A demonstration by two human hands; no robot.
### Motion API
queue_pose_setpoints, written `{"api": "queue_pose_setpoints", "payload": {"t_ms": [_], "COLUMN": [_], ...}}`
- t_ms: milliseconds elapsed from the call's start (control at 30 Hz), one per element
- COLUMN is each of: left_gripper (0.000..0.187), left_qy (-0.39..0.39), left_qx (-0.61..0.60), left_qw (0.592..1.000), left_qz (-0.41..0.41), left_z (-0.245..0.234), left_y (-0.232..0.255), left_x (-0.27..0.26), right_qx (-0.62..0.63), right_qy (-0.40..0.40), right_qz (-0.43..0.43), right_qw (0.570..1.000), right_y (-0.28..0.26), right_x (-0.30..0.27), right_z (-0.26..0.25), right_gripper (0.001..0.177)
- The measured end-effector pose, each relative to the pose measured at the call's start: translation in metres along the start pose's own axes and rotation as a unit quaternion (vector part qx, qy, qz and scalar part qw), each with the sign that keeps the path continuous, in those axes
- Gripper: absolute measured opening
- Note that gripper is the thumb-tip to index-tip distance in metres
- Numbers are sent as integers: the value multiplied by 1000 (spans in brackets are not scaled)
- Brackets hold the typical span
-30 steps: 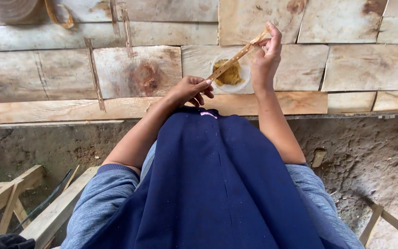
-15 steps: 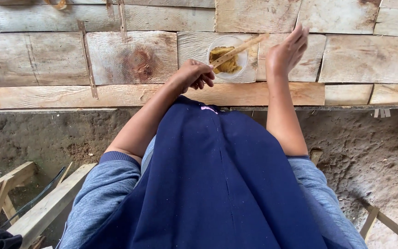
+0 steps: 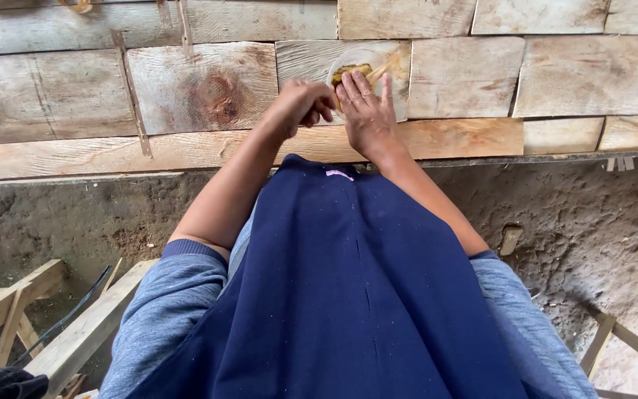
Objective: The person repeatedly applies a brown paste from a small bowl onto a perforated wooden strip using their fingers, then presses the strip onto a wooden surface. The person repeats this process multiple times across the surface.
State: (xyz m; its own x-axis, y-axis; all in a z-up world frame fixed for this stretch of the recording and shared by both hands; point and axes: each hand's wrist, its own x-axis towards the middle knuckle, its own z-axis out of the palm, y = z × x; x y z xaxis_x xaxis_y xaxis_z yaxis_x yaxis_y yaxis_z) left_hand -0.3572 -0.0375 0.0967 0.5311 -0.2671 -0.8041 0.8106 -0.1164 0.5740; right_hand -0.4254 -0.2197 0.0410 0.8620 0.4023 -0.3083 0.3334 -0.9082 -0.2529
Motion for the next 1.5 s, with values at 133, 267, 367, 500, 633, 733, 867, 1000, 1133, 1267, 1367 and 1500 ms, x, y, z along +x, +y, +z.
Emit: {"api": "queue_pose_setpoints", "payload": {"t_ms": [133, 267, 367, 500, 633, 733, 867, 1000, 1133, 1267, 1367, 1500], "left_gripper": [27, 33, 43, 33, 32, 42, 60, 63, 32, 47, 67, 69], "left_qy": [-102, -175, -218, -245, -317, -317, -299, -317, -357, -450, -378, -248], "left_qx": [-64, -134, -87, -46, 25, 62, 49, 1, -99, -180, -160, -125], "left_qw": [973, 919, 913, 926, 921, 927, 947, 946, 929, 874, 912, 961], "left_qz": [196, 327, 332, 283, 226, 189, 109, 66, 13, -7, 7, -18], "left_z": [-14, -18, -17, -7, 4, 6, 6, 4, 1, -6, 1, -6], "left_y": [29, 50, 42, 26, 5, 5, 13, 8, -14, -28, -15, -15], "left_x": [-32, -58, -65, -59, -44, -44, -47, -30, 0, 10, -4, -1], "right_qx": [-5, -64, 94, 304, 784, 770, 506, 229, 414, 453, 390, 487], "right_qy": [85, 35, -12, 113, -48, 49, 219, 365, 273, 237, 260, 306], "right_qz": [-52, -10, 22, 109, 83, 136, -20, -91, -117, -140, -151, -110], "right_qw": [995, 997, 995, 940, 613, 622, 834, 898, 860, 848, 870, 811], "right_y": [6, 11, 1, -7, -19, -20, -9, 21, 6, -3, 4, 4], "right_x": [0, 9, 1, -13, -18, -15, -21, -10, -17, -19, -16, -17], "right_z": [10, 23, -32, -91, -131, -133, -127, -96, -113, -126, -121, -134], "right_gripper": [55, 72, 73, 34, 48, 45, 39, 27, 31, 39, 41, 32]}}
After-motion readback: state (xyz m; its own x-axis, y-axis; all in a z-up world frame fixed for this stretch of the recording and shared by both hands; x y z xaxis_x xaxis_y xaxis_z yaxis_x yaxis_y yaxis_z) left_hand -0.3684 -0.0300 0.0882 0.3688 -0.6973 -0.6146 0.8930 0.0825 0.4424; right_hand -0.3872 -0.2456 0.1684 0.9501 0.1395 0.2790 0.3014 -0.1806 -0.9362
